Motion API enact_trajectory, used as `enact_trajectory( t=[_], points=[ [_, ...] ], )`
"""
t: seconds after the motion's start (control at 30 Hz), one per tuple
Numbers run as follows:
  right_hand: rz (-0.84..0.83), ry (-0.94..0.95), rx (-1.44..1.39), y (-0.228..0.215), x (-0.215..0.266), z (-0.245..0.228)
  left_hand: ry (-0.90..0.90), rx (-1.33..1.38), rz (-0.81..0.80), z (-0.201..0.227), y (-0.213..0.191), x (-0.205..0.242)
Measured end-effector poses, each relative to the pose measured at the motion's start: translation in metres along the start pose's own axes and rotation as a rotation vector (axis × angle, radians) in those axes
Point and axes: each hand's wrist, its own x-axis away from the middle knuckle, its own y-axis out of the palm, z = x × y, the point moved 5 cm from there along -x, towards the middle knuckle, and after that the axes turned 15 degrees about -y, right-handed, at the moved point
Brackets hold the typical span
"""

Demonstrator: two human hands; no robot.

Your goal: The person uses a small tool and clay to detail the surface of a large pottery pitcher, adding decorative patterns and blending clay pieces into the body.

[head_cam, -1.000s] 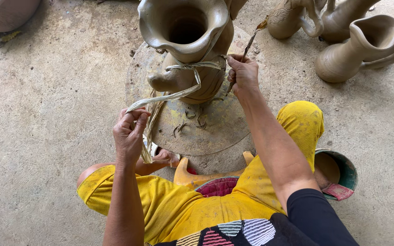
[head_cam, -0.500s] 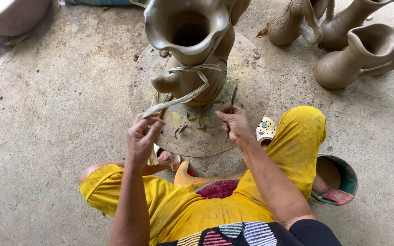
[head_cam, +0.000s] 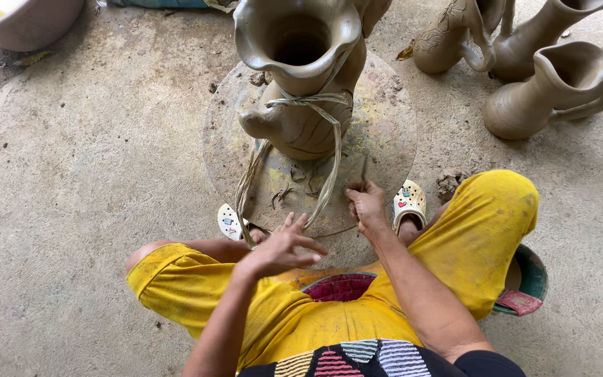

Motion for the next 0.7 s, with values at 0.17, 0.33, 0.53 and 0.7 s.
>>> enact_trajectory(
  t=[0.17, 0.33, 0.53, 0.7],
  points=[
    [0.048, -0.093, 0.028, -0.008, -0.013, 0.021, -0.14, -0.481, 0.053, 0.004, 0.048, -0.027],
    [0.072, -0.078, -0.056, -0.019, -0.029, 0.029, -0.069, -0.491, 0.129, 0.005, 0.059, -0.028],
    [-0.103, -0.043, 0.052, -0.023, -0.032, -0.005, -0.06, -0.391, 0.189, 0.024, 0.075, -0.042],
    [0.073, -0.202, 0.095, -0.048, -0.019, -0.091, 0.129, -0.167, 0.253, 0.032, 0.081, -0.057]
  ],
)
